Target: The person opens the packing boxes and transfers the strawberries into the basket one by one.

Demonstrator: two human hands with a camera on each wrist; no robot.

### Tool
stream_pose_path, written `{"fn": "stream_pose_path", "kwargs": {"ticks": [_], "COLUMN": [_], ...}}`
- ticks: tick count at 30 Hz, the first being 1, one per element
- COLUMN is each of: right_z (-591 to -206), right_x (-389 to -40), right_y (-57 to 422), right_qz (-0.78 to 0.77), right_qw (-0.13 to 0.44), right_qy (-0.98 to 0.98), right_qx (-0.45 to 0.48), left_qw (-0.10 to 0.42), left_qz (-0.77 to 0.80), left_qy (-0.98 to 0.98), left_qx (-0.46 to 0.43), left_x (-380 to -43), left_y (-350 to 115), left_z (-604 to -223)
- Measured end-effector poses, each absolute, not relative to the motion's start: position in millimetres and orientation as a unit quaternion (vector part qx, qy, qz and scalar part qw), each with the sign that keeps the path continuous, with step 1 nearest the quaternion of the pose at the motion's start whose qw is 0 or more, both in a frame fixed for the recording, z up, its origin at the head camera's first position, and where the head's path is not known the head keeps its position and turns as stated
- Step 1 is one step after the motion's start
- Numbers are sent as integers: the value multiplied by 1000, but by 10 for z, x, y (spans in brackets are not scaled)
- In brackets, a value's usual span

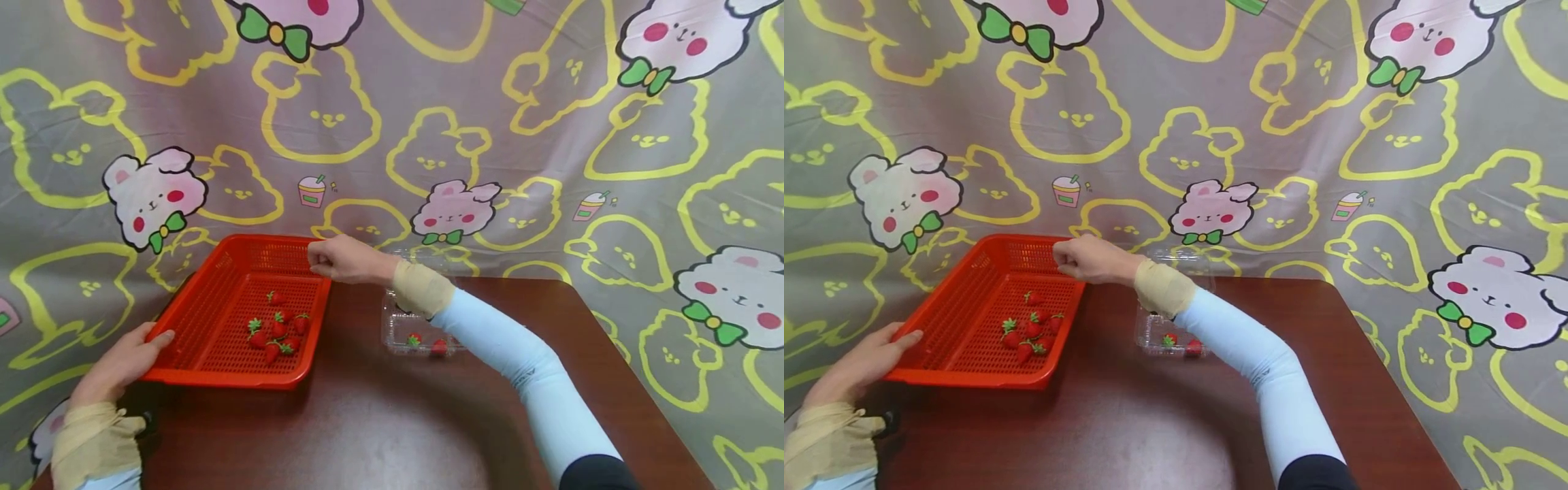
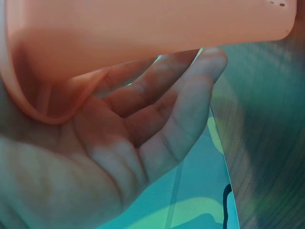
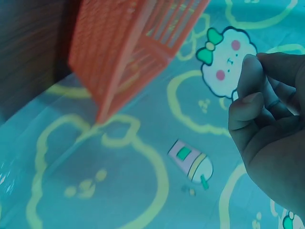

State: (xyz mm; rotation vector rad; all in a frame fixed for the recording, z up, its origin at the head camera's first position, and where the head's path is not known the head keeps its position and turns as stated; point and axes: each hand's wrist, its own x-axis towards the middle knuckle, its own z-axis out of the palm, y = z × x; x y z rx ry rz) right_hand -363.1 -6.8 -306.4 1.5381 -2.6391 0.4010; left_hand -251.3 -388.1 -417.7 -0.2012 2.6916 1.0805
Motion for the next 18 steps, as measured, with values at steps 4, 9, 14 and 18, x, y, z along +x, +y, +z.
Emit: {"fn": "stream_pose_path", "kwargs": {"ticks": [4, 9, 14, 18], "right_z": [-3054, -3057, -3141, -3236], "right_x": [-3642, -3660, -3680, -3679], "right_y": [173, 494, 799, 1010], "right_qz": [121, 138, 134, 119], "right_qw": [28, 36, 22, -4], "right_qy": [-863, -872, -878, -893], "right_qx": [490, 468, 458, 433], "left_qw": [107, 112, 114, 123], "left_qz": [370, 375, 373, 376], "left_qy": [921, 918, 918, 915], "left_qx": [-63, -68, -73, -73], "left_x": [-2513, -2525, -2520, -2515], "left_y": [-3885, -3898, -3895, -3897], "left_z": [-4205, -4207, -4193, -4183]}}
